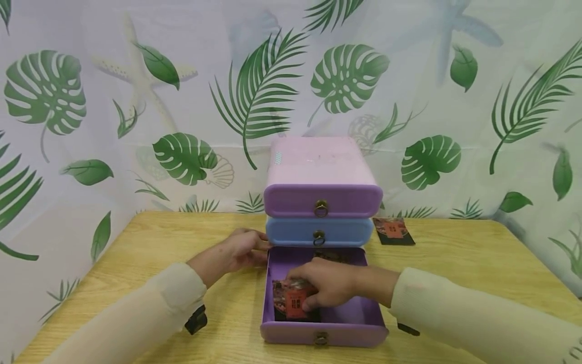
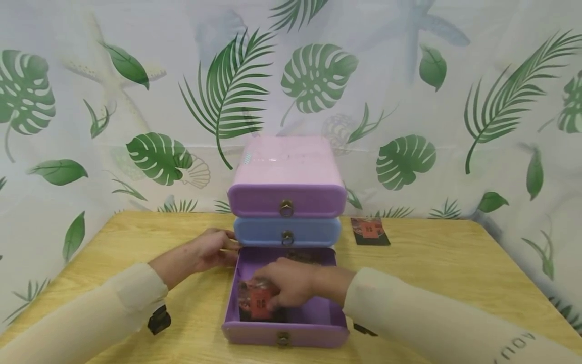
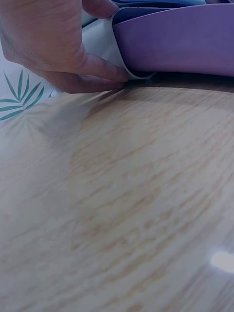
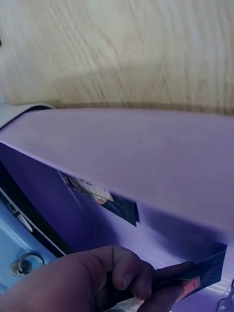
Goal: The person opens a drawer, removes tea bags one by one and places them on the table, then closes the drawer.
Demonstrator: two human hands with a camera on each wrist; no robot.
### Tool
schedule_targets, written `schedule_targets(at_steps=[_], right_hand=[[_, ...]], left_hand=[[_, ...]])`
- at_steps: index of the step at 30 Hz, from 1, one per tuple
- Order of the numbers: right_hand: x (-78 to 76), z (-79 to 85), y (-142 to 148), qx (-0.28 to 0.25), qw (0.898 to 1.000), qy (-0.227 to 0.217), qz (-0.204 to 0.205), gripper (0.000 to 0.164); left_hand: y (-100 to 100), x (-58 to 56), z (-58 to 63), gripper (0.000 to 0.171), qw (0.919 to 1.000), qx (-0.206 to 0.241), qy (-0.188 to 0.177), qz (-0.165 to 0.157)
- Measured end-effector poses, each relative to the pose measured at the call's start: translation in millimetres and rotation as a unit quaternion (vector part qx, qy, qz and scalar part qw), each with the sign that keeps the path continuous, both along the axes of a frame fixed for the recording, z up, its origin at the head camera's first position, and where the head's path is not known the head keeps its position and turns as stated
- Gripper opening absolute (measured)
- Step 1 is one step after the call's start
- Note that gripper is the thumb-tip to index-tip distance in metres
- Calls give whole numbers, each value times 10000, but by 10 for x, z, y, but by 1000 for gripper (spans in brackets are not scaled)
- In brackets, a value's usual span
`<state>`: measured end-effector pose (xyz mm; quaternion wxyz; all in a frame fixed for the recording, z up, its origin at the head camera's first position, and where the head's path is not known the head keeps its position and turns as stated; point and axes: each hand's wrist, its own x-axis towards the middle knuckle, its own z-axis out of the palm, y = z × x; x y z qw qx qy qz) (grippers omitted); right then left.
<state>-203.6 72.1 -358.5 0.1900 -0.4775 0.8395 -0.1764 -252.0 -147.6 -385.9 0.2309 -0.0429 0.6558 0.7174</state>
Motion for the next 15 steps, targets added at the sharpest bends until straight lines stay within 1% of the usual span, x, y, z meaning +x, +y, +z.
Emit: schedule_targets(at_steps=[2, 5, 9, 15], right_hand=[[-3, 10, 30, -75, 10000, 38, -26, 30], [-14, 36, 81, -254, 9993, 253, -77, 20], [-36, 38, 136, -378, 9977, 530, -206, 15], [-35, 37, 221, -459, 9967, 521, -413, 14]], left_hand=[[-1, 1, -7, 38, 10000, -15, -5, -6], [1, -1, -11, 38, 10000, 7, -4, 8], [5, 1, -11, 37, 10000, 36, 0, 40], [-4, 6, -20, 37, 10000, -33, -14, 70]])
